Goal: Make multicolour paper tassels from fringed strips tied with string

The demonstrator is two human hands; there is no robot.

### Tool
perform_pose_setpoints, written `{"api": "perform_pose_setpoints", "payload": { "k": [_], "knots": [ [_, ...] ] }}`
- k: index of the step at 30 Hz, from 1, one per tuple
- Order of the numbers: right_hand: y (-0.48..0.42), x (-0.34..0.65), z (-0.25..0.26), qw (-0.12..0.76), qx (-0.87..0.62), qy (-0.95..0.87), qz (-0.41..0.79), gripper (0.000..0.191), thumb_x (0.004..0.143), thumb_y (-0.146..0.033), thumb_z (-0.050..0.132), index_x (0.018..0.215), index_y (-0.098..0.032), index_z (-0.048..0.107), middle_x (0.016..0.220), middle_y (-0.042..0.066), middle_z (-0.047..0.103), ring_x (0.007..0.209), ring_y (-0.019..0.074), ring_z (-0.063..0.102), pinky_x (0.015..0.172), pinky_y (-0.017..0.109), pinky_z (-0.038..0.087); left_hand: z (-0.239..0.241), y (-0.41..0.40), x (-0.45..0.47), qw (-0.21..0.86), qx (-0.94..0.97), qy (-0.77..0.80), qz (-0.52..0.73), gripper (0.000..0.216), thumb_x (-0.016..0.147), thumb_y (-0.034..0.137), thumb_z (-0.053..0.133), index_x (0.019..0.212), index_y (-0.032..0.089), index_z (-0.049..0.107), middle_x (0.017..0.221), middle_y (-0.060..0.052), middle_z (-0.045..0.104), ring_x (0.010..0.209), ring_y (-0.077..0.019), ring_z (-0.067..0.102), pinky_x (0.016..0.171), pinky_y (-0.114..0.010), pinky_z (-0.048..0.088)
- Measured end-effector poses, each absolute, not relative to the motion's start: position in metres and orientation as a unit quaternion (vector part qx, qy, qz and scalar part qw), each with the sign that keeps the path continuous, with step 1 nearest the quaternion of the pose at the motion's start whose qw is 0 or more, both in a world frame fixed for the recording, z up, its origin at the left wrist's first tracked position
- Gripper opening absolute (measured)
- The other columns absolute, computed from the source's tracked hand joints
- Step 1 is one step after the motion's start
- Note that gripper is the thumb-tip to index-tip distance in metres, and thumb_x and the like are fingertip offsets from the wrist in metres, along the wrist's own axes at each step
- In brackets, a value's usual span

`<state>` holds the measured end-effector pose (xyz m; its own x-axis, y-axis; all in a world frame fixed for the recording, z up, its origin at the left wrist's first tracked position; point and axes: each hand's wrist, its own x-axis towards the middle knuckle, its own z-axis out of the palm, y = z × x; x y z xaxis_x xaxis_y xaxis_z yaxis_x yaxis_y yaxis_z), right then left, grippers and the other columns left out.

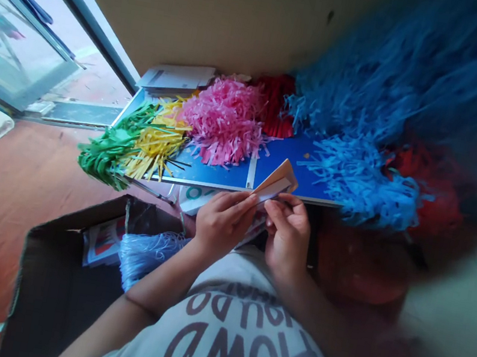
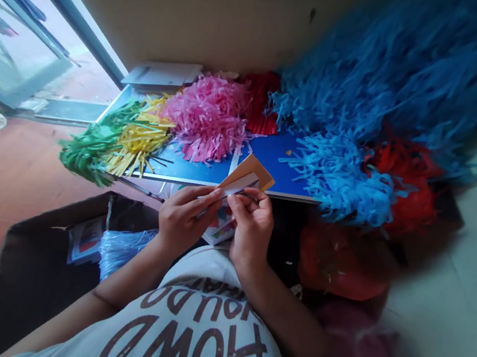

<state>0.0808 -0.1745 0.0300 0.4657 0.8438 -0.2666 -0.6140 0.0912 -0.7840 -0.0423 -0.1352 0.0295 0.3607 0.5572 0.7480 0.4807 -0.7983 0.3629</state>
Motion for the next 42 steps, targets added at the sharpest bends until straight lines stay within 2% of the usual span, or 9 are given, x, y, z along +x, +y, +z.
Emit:
{"api": "perform_pose_setpoints", "payload": {
  "k": [13,22,26,30,33,35,38,40,42],
  "knots": [
    [-0.166,0.087,0.026,0.719,-0.502,-0.145,0.458,0.047,0.062,-0.030,0.083,0.093,-0.023,0.049,0.063,-0.009,0.061,0.050,0.0087,0.053,0.047,0.021,0.041,0.027,-0.138,-0.037,0.032,0.840,0.312,0.442,0.028,0.091,0.016,0.065,0.118,0.021,0.069,0.105,-0.009,0.076,0.089,-0.0163,0.072,0.079,-0.027,0.057],
    [-0.169,0.093,0.018,0.708,-0.494,-0.179,0.471,0.044,0.066,-0.030,0.082,0.096,-0.024,0.051,0.071,-0.006,0.065,0.063,0.0123,0.062,0.060,0.026,0.051,0.045,-0.138,-0.051,0.070,0.895,0.316,0.307,0.034,0.092,0.016,0.057,0.124,0.020,0.066,0.108,-0.010,0.066,0.085,-0.0144,0.067,0.074,-0.025,0.055],
    [-0.175,0.092,0.013,0.693,-0.482,-0.243,0.477,0.047,0.068,-0.027,0.083,0.102,-0.025,0.051,0.078,-0.005,0.068,0.072,0.0141,0.067,0.067,0.027,0.054,0.051,-0.131,-0.060,0.097,0.904,0.293,0.295,0.038,0.093,0.014,0.055,0.129,0.023,0.063,0.111,-0.009,0.063,0.088,-0.0134,0.067,0.074,-0.023,0.056],
    [-0.175,0.098,0.006,0.676,-0.513,-0.296,0.438,0.043,0.071,-0.029,0.083,0.099,-0.025,0.051,0.078,-0.004,0.069,0.069,0.0148,0.067,0.067,0.028,0.054,0.047,-0.129,-0.066,0.108,0.906,0.271,0.306,0.043,0.093,0.013,0.054,0.133,0.028,0.060,0.113,-0.007,0.063,0.088,-0.0121,0.066,0.073,-0.022,0.056],
    [-0.176,0.114,-0.006,0.648,-0.582,-0.340,0.355,0.042,0.069,-0.036,0.085,0.093,-0.023,0.053,0.071,-0.005,0.065,0.063,0.0147,0.062,0.062,0.028,0.050,0.045,-0.129,-0.070,0.118,0.896,0.270,0.332,0.045,0.092,0.012,0.055,0.134,0.029,0.060,0.112,-0.007,0.063,0.087,-0.0118,0.066,0.074,-0.022,0.056],
    [-0.180,0.128,-0.009,0.640,-0.635,-0.376,0.215,0.038,0.071,-0.040,0.084,0.090,-0.023,0.056,0.068,-0.005,0.061,0.060,0.0145,0.057,0.061,0.029,0.047,0.045,-0.130,-0.072,0.126,0.890,0.272,0.343,0.046,0.091,0.011,0.055,0.133,0.029,0.060,0.110,-0.007,0.064,0.089,-0.0130,0.067,0.075,-0.023,0.057],
    [-0.187,0.142,0.005,0.565,-0.619,-0.544,0.025,0.027,0.076,-0.038,0.083,0.093,-0.025,0.067,0.082,0.002,0.065,0.078,0.0203,0.061,0.078,0.037,0.048,0.047,-0.130,-0.071,0.142,0.899,0.255,0.328,0.043,0.090,0.012,0.057,0.131,0.025,0.061,0.109,-0.008,0.066,0.090,-0.0139,0.067,0.075,-0.023,0.057],
    [-0.186,0.147,0.022,0.480,-0.559,-0.676,-0.018,0.024,0.077,-0.037,0.084,0.097,-0.031,0.073,0.095,0.004,0.070,0.096,0.0257,0.062,0.092,0.044,0.043,0.048,-0.130,-0.068,0.148,0.903,0.239,0.325,0.042,0.090,0.013,0.058,0.130,0.024,0.062,0.108,-0.008,0.066,0.088,-0.0135,0.067,0.075,-0.023,0.056],
    [-0.178,0.155,0.038,0.412,-0.520,-0.748,-0.013,0.019,0.078,-0.040,0.083,0.095,-0.035,0.076,0.097,0.001,0.073,0.100,0.0267,0.061,0.095,0.046,0.038,0.049,-0.129,-0.065,0.158,0.901,0.233,0.330,0.042,0.090,0.013,0.058,0.130,0.025,0.062,0.108,-0.007,0.067,0.088,-0.0129,0.068,0.075,-0.022,0.056]
  ]
}}
